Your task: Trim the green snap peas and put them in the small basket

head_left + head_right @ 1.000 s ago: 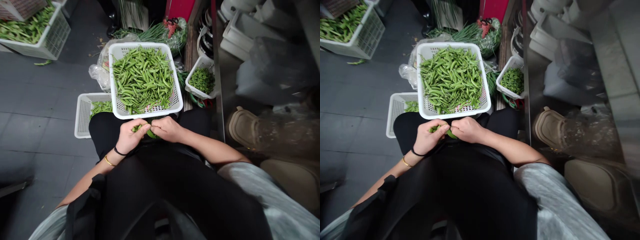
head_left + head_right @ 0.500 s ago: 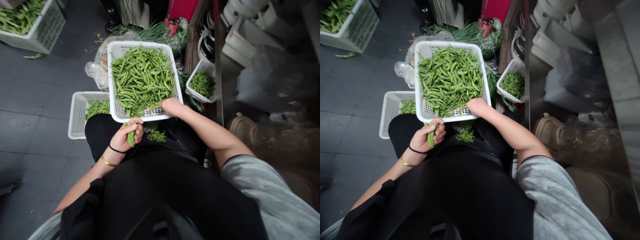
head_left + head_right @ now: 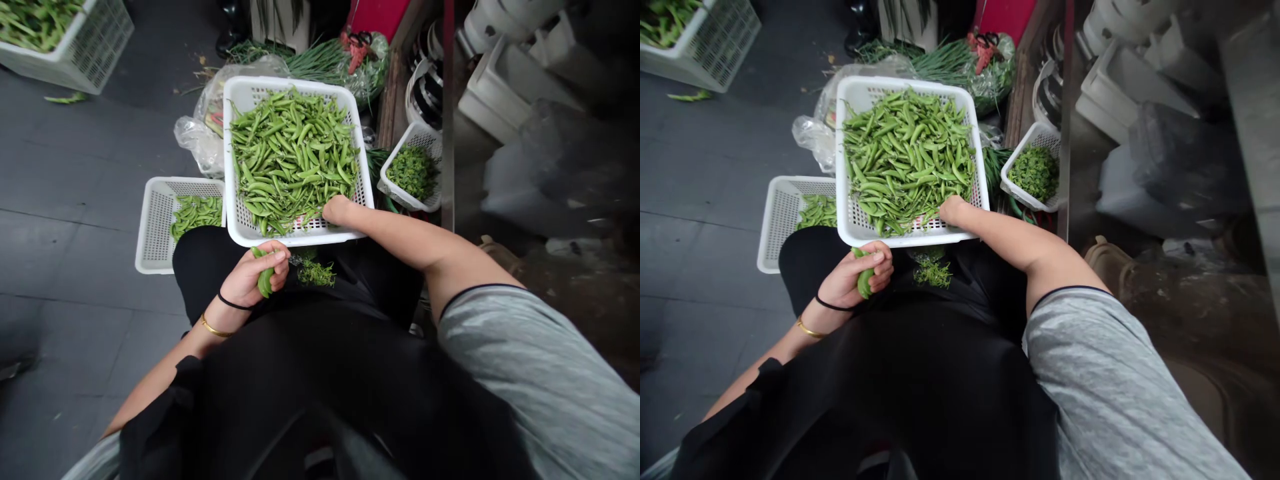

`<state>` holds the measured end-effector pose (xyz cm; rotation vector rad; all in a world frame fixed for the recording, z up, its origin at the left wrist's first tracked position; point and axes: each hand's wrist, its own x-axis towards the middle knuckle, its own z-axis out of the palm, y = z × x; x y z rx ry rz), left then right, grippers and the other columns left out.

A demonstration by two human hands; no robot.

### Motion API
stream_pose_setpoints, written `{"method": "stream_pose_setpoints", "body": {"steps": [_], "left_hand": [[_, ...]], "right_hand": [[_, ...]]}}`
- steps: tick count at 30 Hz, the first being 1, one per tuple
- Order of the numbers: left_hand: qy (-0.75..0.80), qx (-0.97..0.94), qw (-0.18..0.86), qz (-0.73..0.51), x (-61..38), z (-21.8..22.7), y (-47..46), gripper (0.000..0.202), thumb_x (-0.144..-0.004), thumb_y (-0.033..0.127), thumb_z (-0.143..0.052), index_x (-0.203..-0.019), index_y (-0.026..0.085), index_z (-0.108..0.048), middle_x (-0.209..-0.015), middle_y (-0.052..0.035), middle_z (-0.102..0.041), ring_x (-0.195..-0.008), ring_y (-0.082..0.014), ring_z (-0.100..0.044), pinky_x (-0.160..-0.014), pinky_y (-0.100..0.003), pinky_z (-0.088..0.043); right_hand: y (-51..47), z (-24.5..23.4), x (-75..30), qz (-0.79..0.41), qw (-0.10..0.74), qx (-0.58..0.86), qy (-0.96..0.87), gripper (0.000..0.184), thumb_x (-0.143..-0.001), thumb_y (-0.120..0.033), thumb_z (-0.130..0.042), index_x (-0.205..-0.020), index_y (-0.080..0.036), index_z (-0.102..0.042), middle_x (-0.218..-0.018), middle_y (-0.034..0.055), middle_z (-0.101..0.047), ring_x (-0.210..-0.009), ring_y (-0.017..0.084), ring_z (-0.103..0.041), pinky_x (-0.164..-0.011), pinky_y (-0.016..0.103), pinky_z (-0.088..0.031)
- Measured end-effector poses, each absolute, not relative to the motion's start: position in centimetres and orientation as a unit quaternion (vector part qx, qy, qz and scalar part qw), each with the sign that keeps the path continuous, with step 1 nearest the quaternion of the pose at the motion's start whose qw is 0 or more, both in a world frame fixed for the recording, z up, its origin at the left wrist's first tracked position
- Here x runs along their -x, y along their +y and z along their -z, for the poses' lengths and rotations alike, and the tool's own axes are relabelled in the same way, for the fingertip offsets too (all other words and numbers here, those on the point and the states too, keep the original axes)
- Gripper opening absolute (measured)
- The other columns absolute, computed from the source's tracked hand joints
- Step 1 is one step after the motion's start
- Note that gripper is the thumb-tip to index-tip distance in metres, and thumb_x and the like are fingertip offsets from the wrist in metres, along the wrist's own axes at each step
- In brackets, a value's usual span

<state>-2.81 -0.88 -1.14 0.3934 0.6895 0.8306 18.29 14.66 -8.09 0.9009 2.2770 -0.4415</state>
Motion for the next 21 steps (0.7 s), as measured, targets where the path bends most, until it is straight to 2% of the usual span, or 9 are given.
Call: {"method": "stream_pose_setpoints", "body": {"steps": [3,5,6,8,10,12,14,17,21], "left_hand": [[0.332,-0.189,0.837,-0.392,2.9,1.1,-1.0,0.017,-0.069,0.021,-0.074,-0.075,0.012,-0.062,-0.052,0.0038,-0.048,-0.038,-0.0055,-0.042,-0.033,-0.016,-0.035],[0.338,-0.188,0.834,-0.394,2.9,1.1,-1.0,0.018,-0.068,0.022,-0.074,-0.076,0.012,-0.061,-0.052,0.0040,-0.048,-0.038,-0.0054,-0.042,-0.033,-0.016,-0.034],[0.342,-0.188,0.831,-0.396,2.9,1.0,-1.0,0.019,-0.067,0.022,-0.075,-0.075,0.012,-0.060,-0.052,0.0040,-0.049,-0.038,-0.0054,-0.042,-0.033,-0.016,-0.034],[0.358,-0.193,0.820,-0.402,2.6,0.9,-1.0,0.021,-0.067,0.022,-0.075,-0.072,0.012,-0.058,-0.053,0.0035,-0.050,-0.039,-0.0057,-0.044,-0.034,-0.016,-0.034],[0.385,-0.211,0.797,-0.415,2.2,0.6,-1.0,0.022,-0.066,0.022,-0.076,-0.071,0.013,-0.056,-0.054,0.0033,-0.052,-0.040,-0.0062,-0.045,-0.035,-0.017,-0.035],[0.425,-0.252,0.754,-0.433,1.6,0.4,-1.2,0.023,-0.066,0.024,-0.077,-0.072,0.014,-0.057,-0.053,0.0038,-0.053,-0.039,-0.0067,-0.046,-0.036,-0.018,-0.036],[0.467,-0.315,0.695,-0.447,1.0,0.3,-1.5,0.025,-0.065,0.025,-0.078,-0.076,0.014,-0.059,-0.051,0.0045,-0.053,-0.038,-0.0071,-0.047,-0.038,-0.019,-0.039],[0.495,-0.387,0.631,-0.454,0.4,0.4,-1.9,0.031,-0.060,0.025,-0.082,-0.084,0.016,-0.063,-0.055,0.0049,-0.056,-0.039,-0.0072,-0.049,-0.039,-0.019,-0.041],[0.460,-0.368,0.661,-0.465,0.1,0.7,-2.5,0.031,-0.060,0.025,-0.081,-0.084,0.016,-0.063,-0.053,0.0050,-0.055,-0.039,-0.0079,-0.049,-0.039,-0.020,-0.041]], "right_hand": [[15.3,6.6,-19.0,0.124,0.320,-0.373,0.862,0.023,-0.078,-0.008,-0.051,-0.091,-0.001,-0.069,-0.100,0.0252,-0.067,-0.099,0.035,-0.062,-0.082,0.048,-0.047],[15.6,5.3,-19.9,0.131,0.263,-0.401,0.868,0.019,-0.076,-0.017,-0.060,-0.088,-0.005,-0.069,-0.095,0.0197,-0.068,-0.095,0.032,-0.063,-0.078,0.043,-0.048],[15.5,4.6,-20.4,0.160,0.206,-0.425,0.867,0.019,-0.075,-0.023,-0.064,-0.085,-0.007,-0.069,-0.088,0.0156,-0.068,-0.089,0.029,-0.064,-0.074,0.039,-0.049],[14.8,3.3,-21.1,0.285,0.046,-0.481,0.828,0.023,-0.072,-0.033,-0.069,-0.077,-0.011,-0.065,-0.070,0.0057,-0.064,-0.069,0.019,-0.063,-0.061,0.029,-0.048],[13.0,2.3,-21.2,0.457,-0.109,-0.501,0.727,0.026,-0.071,-0.037,-0.070,-0.071,-0.013,-0.059,-0.056,-0.0031,-0.054,-0.048,0.009,-0.052,-0.046,0.022,-0.042],[10.3,1.5,-20.5,0.603,-0.199,-0.469,0.614,0.029,-0.069,-0.038,-0.071,-0.070,-0.015,-0.055,-0.050,-0.0079,-0.049,-0.037,0.004,-0.041,-0.036,0.017,-0.034],[7.2,1.0,-19.2,0.688,-0.219,-0.425,0.546,0.032,-0.065,-0.039,-0.075,-0.069,-0.015,-0.054,-0.046,-0.0096,-0.048,-0.033,0.003,-0.037,-0.030,0.015,-0.029],[3.6,0.8,-17.5,0.735,-0.212,-0.406,0.500,0.036,-0.065,-0.041,-0.076,-0.063,-0.015,-0.050,-0.039,-0.0101,-0.046,-0.030,0.003,-0.037,-0.027,0.014,-0.029],[1.9,1.0,-16.7,0.774,-0.198,-0.379,0.467,0.037,-0.066,-0.043,-0.076,-0.064,-0.015,-0.051,-0.039,-0.0103,-0.046,-0.032,0.003,-0.038,-0.028,0.013,-0.034]]}}
